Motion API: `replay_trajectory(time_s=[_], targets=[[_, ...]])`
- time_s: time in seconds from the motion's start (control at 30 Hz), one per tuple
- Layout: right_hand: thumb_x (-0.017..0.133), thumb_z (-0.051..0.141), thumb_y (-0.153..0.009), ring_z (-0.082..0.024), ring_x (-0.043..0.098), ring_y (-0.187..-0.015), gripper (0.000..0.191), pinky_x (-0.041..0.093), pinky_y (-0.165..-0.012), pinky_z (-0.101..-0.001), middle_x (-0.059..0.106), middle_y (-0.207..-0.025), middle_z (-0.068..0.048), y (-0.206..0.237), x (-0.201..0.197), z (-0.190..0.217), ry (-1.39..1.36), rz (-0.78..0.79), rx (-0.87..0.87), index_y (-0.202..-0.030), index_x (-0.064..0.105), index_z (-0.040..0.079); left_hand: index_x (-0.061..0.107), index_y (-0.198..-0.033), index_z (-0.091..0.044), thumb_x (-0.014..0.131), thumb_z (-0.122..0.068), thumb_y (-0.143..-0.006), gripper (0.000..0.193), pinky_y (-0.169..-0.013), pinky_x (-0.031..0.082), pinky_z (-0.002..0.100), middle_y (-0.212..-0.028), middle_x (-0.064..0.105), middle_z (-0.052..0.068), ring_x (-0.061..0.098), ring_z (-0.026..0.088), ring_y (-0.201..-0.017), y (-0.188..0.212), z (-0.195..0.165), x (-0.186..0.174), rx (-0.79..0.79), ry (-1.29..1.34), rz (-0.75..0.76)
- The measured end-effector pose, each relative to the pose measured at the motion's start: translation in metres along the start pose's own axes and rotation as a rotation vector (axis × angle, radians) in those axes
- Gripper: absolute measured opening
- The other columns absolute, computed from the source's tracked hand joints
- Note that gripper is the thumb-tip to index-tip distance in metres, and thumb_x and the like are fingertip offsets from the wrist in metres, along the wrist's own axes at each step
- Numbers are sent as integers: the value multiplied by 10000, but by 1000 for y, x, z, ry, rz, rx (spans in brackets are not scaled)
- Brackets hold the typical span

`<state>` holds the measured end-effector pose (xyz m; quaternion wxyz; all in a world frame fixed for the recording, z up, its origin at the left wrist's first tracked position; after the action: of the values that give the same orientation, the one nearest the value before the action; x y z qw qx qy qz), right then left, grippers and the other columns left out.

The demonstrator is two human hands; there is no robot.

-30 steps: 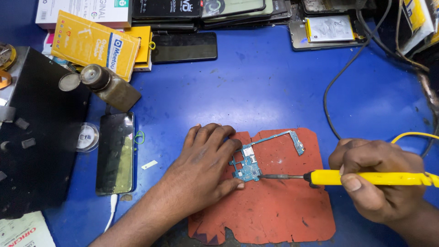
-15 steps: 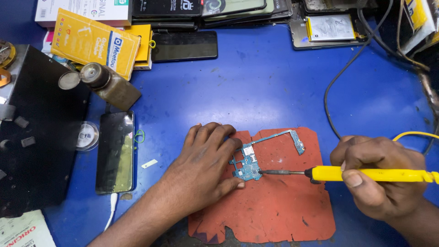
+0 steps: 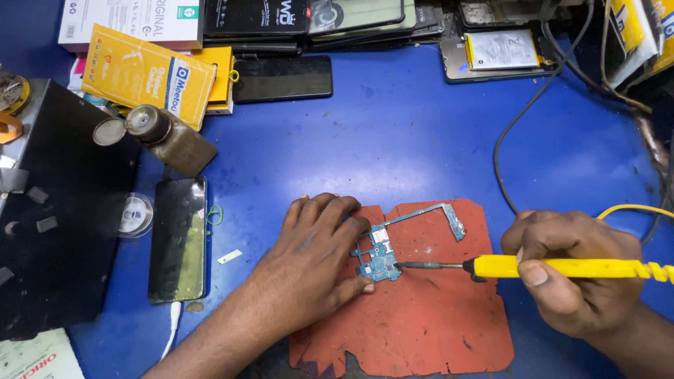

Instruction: The person uses a soldering iron to apply heat to a small blue circuit board placed on a red mat. The left hand stabilizes the board while the right hand moves the soldering iron across different points on the board.

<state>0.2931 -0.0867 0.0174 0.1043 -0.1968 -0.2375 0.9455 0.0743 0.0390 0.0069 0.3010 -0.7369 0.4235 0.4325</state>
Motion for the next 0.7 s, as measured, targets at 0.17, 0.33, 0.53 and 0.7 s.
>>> replay_trajectory(time_s=[0.17, 0.33, 0.53, 0.7], targets=[[602, 134, -955, -169, 598, -659, 117, 499, -560, -292, 570, -713, -10, 0, 0, 1, 4, 4, -25, -946, 549, 30, 606, -1211, -38, 877, -414, -673, 710, -1070, 315, 544, -1346, 498, 190, 404, 393, -1311, 1, 0, 0, -1, 3, 0], [607, 134, -949, -171, 608, -655, 116, 498, -552, -287, 576, -706, -8, -1, 1, 1, 6, 0, -18, -946, 554, 31, 605, -1211, -39, 876, -411, -677, 705, -1071, 321, 540, -1348, 499, 188, 408, 391, -1313, 1, 0, -1, 4, 0, -6], [612, 138, -959, -169, 608, -659, 122, 501, -561, -290, 578, -711, -12, -1, 2, 3, 0, 3, -27, -950, 549, 34, 605, -1207, -36, 873, -421, -683, 704, -1064, 314, 547, -1344, 493, 201, 398, 403, -1308, 1, 0, 0, 5, 3, -8], [611, 135, -950, -168, 607, -654, 120, 498, -555, -290, 590, -716, -15, -1, 2, 3, -7, 10, -14, -957, 549, 32, 602, -1212, -37, 869, -427, -685, 708, -1080, 311, 547, -1353, 492, 200, 397, 401, -1318, 2, 0, 1, -2, -1, -2]])
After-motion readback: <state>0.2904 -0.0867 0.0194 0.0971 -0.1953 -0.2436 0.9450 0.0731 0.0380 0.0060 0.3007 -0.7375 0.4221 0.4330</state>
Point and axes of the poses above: each hand's wrist, its own y-axis away from the middle knuckle, its own x-axis out of the palm, z = x × y, the point moved 8 cm from there along -y, towards the middle knuckle
